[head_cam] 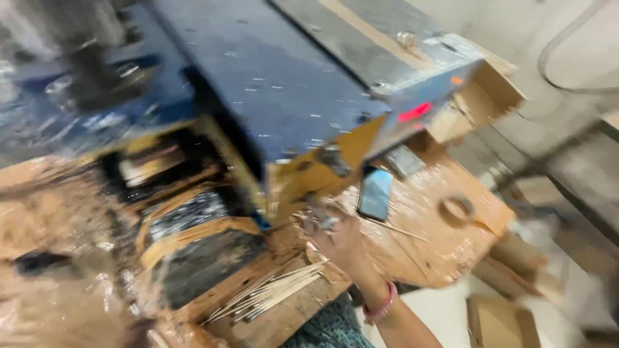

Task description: Operating a machine to manufacture and collect incense sticks.

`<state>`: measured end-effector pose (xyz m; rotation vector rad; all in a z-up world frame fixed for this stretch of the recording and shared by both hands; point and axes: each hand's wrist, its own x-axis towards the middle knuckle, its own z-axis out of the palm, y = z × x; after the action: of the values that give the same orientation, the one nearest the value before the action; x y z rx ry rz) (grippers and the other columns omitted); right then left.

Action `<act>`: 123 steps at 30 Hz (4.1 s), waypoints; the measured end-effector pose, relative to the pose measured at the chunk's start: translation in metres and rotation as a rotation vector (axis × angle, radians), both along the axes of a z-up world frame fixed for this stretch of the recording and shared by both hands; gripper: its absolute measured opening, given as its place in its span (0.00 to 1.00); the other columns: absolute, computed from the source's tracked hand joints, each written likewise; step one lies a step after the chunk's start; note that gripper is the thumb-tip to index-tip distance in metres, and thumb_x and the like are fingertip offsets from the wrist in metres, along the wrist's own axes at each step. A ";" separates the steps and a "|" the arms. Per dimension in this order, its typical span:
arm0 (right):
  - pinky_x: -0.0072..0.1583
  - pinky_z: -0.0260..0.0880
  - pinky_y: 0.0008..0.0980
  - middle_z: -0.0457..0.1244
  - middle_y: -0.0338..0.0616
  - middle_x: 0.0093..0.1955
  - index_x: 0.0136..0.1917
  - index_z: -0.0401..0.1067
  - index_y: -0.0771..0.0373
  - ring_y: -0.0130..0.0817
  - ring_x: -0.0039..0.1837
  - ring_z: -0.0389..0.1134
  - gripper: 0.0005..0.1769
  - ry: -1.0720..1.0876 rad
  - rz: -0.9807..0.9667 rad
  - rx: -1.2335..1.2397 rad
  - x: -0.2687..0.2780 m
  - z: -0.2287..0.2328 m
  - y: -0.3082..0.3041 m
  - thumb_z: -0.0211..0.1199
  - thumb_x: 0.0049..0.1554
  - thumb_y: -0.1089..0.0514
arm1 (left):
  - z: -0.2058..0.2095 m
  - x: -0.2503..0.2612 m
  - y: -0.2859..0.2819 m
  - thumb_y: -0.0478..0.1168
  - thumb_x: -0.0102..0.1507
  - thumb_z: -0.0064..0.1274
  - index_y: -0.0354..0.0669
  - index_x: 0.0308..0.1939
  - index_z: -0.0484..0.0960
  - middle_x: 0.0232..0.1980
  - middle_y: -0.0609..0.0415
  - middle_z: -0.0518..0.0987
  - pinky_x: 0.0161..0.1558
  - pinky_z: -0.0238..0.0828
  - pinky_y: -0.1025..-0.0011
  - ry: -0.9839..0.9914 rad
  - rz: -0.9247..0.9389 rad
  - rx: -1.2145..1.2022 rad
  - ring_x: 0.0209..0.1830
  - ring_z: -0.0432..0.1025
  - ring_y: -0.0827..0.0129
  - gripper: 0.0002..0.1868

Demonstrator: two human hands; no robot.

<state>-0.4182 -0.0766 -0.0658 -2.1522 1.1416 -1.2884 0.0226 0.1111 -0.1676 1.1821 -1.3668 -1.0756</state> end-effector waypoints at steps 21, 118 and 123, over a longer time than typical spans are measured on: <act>0.71 0.58 0.48 0.66 0.58 0.65 0.64 0.72 0.70 0.56 0.70 0.62 0.27 0.425 0.379 -0.395 0.143 0.096 -0.038 0.60 0.49 0.69 | 0.145 -0.017 -0.116 0.27 0.61 0.51 0.32 0.46 0.82 0.36 0.52 0.81 0.30 0.76 0.72 0.479 0.442 -0.120 0.29 0.76 0.70 0.10; 0.63 0.67 0.44 0.67 0.55 0.60 0.58 0.75 0.69 0.52 0.61 0.67 0.17 0.434 0.239 -0.124 0.138 0.103 -0.019 0.58 0.55 0.69 | 0.138 -0.017 -0.121 0.27 0.63 0.51 0.29 0.49 0.79 0.36 0.50 0.80 0.28 0.73 0.71 0.582 0.346 -0.098 0.31 0.76 0.68 0.11; 0.55 0.72 0.36 0.69 0.53 0.50 0.63 0.70 0.61 0.43 0.52 0.71 0.15 0.990 0.184 0.076 0.137 0.114 -0.023 0.51 0.65 0.65 | 0.148 -0.024 -0.099 0.28 0.65 0.51 0.28 0.52 0.80 0.35 0.49 0.80 0.30 0.72 0.72 0.482 0.340 -0.159 0.29 0.74 0.68 0.12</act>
<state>-0.2810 -0.0992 0.0481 -2.8047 1.2112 -0.0195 -0.0014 0.0122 -0.0199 0.9185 -0.8253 -0.9110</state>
